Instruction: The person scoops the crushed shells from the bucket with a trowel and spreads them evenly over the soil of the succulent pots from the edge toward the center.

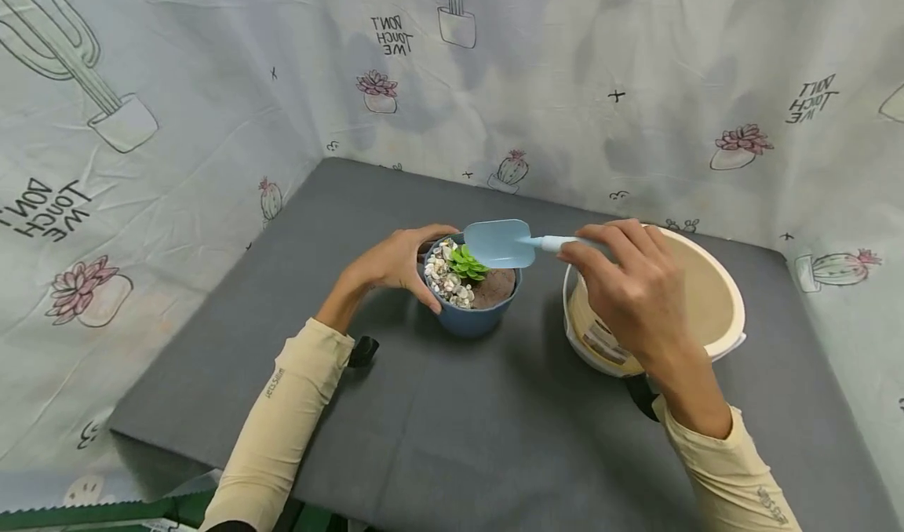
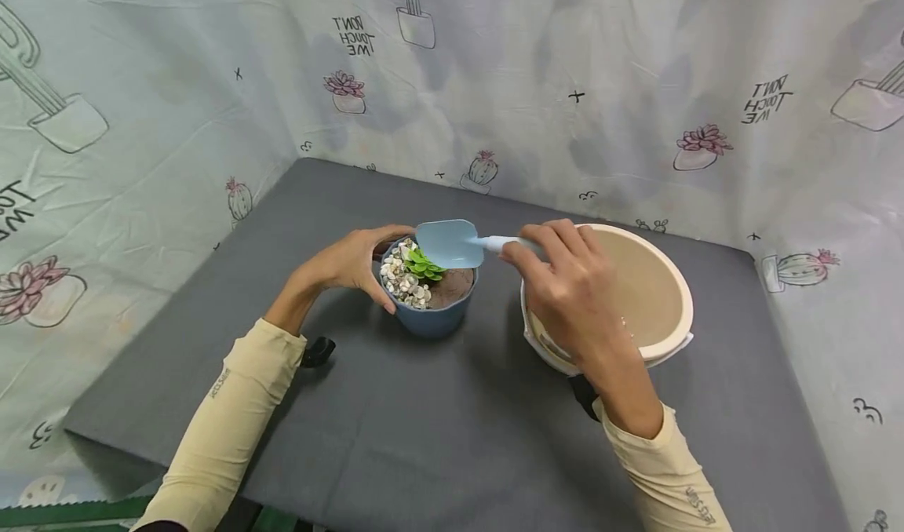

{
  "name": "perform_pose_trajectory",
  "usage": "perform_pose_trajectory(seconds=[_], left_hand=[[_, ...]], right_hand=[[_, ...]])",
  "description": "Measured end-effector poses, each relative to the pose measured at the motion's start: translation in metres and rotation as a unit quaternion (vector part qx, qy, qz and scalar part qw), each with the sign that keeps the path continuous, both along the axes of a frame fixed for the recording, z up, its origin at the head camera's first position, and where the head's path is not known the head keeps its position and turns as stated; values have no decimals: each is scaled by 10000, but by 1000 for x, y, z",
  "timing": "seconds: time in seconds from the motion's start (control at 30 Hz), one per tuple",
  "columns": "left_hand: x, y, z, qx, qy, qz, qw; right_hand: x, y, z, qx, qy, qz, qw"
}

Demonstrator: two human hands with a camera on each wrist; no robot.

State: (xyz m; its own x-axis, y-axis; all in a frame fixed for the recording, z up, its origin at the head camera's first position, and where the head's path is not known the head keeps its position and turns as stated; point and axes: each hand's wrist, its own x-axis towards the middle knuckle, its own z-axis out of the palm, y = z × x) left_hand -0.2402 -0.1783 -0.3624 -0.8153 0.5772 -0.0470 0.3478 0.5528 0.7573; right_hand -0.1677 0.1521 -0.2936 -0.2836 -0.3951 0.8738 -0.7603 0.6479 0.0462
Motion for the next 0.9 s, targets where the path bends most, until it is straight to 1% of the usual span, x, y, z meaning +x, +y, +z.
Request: perform_pose_trajectory(seconds=[0.17, 0.27, 0.37, 0.43, 0.5, 0.53, 0.57, 0.63, 0.67, 0.73, 0.77, 0.8, 0.87, 0.9], left_hand=[[-16, -12, 4, 293, -393, -379, 9981], [-20, -16, 2, 277, -438, -552, 9971], [-20, -18, 3, 131, -494, -752, 9959], [-18, -19, 6, -6, -482, -893, 9948], [-13, -18, 13, -75, -381, -863, 9955], [-10, -16, 19, -95, -260, -772, 9966], [-6, -12, 25, -99, -61, -628, 9980], [4, 2, 37, 8, 391, -178, 9991], [9, 12, 42, 111, 617, 41, 9980], [21, 37, 51, 307, 1086, 308, 9931], [26, 51, 53, 414, 1256, 337, 9906], [32, 65, 55, 503, 1355, 289, 9891], [39, 95, 56, 457, 1513, 88, 9874], [42, 110, 55, 389, 1531, -50, 9874]], right_hand=[[3, 21, 4, -455, -1, -375, 9983], [8, 33, 4, -726, 63, -577, 9957], [12, 48, 4, -973, 147, -759, 9922], [15, 62, 5, -1095, 160, -903, 9898], [19, 79, 9, -1013, 88, -1138, 9883], [21, 89, 11, -936, 12, -1281, 9873], [23, 99, 13, -807, -96, -1430, 9864], [25, 118, 16, -399, -295, -1737, 9835], [26, 126, 18, -130, -415, -1862, 9815], [24, 137, 18, 411, -578, -2036, 9765], [22, 140, 17, 659, -638, -2056, 9743], [19, 142, 14, 922, -679, -2057, 9719], [12, 142, 8, 1444, -785, -2004, 9658], [9, 141, 5, 1675, -812, -1978, 9624]])
